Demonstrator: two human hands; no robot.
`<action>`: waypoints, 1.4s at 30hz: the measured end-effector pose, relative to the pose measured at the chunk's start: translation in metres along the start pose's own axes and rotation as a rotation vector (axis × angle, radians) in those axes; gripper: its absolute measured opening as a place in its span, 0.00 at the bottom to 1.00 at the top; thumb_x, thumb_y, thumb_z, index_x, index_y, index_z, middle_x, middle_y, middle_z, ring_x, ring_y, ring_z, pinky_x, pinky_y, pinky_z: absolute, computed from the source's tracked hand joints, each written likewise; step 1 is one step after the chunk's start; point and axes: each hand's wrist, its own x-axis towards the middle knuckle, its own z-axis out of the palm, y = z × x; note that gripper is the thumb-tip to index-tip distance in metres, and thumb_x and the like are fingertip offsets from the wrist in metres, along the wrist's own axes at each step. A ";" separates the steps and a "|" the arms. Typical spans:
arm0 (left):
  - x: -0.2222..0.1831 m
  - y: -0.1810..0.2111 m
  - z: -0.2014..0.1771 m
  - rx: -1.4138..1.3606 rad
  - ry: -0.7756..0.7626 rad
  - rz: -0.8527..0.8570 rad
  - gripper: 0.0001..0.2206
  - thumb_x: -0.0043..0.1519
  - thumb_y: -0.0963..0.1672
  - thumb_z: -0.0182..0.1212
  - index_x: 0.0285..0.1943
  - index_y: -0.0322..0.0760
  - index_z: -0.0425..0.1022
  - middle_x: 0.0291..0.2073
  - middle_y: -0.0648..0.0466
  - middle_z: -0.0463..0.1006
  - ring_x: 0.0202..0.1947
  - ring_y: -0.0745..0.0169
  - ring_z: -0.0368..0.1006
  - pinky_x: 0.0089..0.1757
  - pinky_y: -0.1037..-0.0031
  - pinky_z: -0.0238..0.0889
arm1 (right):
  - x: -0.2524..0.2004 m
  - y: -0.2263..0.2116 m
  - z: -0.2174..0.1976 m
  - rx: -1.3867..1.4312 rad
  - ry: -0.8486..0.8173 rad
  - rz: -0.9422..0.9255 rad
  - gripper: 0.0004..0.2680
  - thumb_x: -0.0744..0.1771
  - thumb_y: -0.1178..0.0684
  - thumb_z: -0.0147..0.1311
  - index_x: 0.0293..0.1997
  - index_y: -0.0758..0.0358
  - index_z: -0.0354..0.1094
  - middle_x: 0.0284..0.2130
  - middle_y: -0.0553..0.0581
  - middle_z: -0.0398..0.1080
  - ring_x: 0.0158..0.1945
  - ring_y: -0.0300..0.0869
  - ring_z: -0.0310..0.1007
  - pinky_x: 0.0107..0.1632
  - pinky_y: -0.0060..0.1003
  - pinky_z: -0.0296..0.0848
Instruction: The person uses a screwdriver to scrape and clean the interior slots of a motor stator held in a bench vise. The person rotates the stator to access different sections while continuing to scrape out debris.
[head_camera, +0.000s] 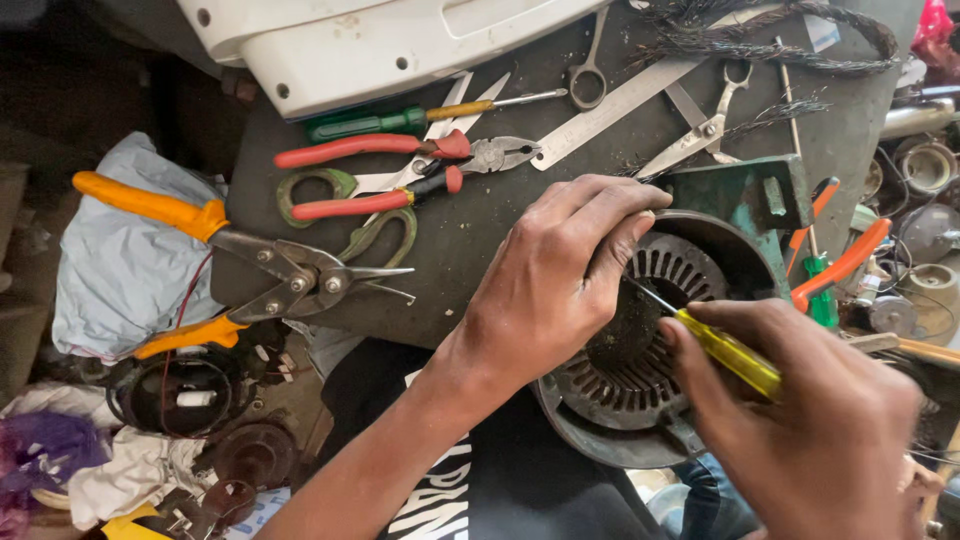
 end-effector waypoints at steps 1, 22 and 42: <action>-0.001 -0.001 -0.001 -0.014 0.000 0.007 0.08 0.72 0.40 0.57 0.57 0.34 0.75 0.51 0.47 0.80 0.54 0.46 0.77 0.56 0.62 0.70 | -0.002 -0.004 0.004 0.016 0.017 0.008 0.07 0.63 0.57 0.66 0.41 0.67 0.75 0.33 0.60 0.77 0.34 0.45 0.80 0.38 0.36 0.74; 0.002 0.000 0.003 -0.051 -0.007 0.010 0.07 0.71 0.40 0.56 0.55 0.32 0.76 0.50 0.45 0.80 0.54 0.44 0.78 0.54 0.63 0.71 | -0.024 -0.001 0.032 -0.015 0.078 -0.008 0.05 0.68 0.58 0.60 0.41 0.69 0.69 0.30 0.65 0.73 0.32 0.57 0.75 0.36 0.47 0.71; -0.001 -0.003 0.001 -0.079 -0.016 0.000 0.07 0.72 0.39 0.56 0.56 0.32 0.75 0.51 0.46 0.80 0.52 0.46 0.78 0.54 0.63 0.72 | -0.029 0.010 0.027 0.103 0.133 0.112 0.07 0.68 0.56 0.66 0.46 0.66 0.75 0.35 0.59 0.78 0.35 0.38 0.80 0.39 0.31 0.73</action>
